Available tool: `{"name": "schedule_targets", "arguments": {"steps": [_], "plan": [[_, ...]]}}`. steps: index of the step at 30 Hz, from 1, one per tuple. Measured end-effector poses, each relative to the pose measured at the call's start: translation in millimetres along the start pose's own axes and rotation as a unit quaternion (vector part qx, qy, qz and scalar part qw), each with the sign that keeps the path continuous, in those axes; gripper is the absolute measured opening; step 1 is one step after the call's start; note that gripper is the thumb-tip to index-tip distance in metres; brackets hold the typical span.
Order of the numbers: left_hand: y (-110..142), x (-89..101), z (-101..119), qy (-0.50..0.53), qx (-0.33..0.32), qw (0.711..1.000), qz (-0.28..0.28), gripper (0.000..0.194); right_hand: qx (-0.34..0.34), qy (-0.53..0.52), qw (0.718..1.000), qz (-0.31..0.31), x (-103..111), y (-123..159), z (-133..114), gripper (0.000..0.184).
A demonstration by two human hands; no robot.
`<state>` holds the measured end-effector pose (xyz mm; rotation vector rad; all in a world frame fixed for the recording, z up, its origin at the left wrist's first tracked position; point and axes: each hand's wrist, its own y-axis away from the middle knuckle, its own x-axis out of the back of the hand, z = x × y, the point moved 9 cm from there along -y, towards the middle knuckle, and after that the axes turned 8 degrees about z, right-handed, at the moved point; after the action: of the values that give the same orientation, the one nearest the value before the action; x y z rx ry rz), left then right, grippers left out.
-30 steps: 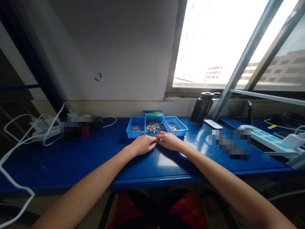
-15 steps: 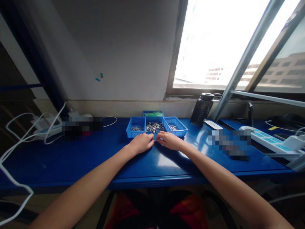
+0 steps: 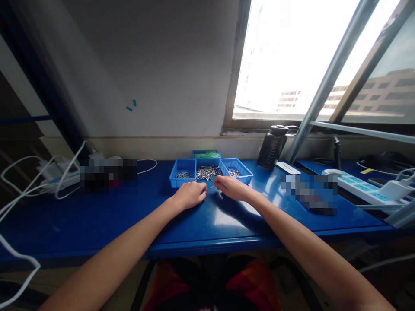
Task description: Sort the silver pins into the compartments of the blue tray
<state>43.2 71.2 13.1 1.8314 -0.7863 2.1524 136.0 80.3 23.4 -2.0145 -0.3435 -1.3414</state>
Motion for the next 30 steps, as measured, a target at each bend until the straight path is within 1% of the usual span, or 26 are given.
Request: {"name": "schedule_targets", "arguments": {"steps": [5,11,15,18,22,26,30], "plan": [[0.0,0.9,-0.1,-0.007,-0.006,1.000,0.014,0.023,0.000,-0.005,1.000,-0.016,-5.0,0.8,1.3,0.016],[0.7,-1.1,-0.9,0.007,0.000,1.000,-0.001,0.027,0.020,-0.008,0.999,-0.029,-13.0,0.3,-1.0,0.018],[-0.7,-1.2,-2.3,-0.005,0.000,1.000,0.000,0.025,0.033,-0.004,0.999,-0.030,-16.4,-0.3,-0.8,0.017],[-1.0,-1.2,-1.8,-0.012,-0.005,1.000,0.002,0.021,0.029,-0.009,0.999,-0.033,-17.7,-0.5,0.6,0.014],[-0.4,-0.8,-2.4,-0.014,-0.004,1.000,0.009,0.023,0.021,-0.009,0.999,-0.036,-17.3,-0.2,1.6,0.013],[-0.3,-0.8,-6.2,-0.017,0.004,1.000,0.019,0.027,0.014,0.000,0.999,-0.033,-14.8,0.5,4.5,0.015],[-0.8,0.1,-5.3,-0.015,-0.003,1.000,0.020,0.023,0.001,0.008,0.999,-0.034,-13.5,1.1,9.1,0.017]]}}
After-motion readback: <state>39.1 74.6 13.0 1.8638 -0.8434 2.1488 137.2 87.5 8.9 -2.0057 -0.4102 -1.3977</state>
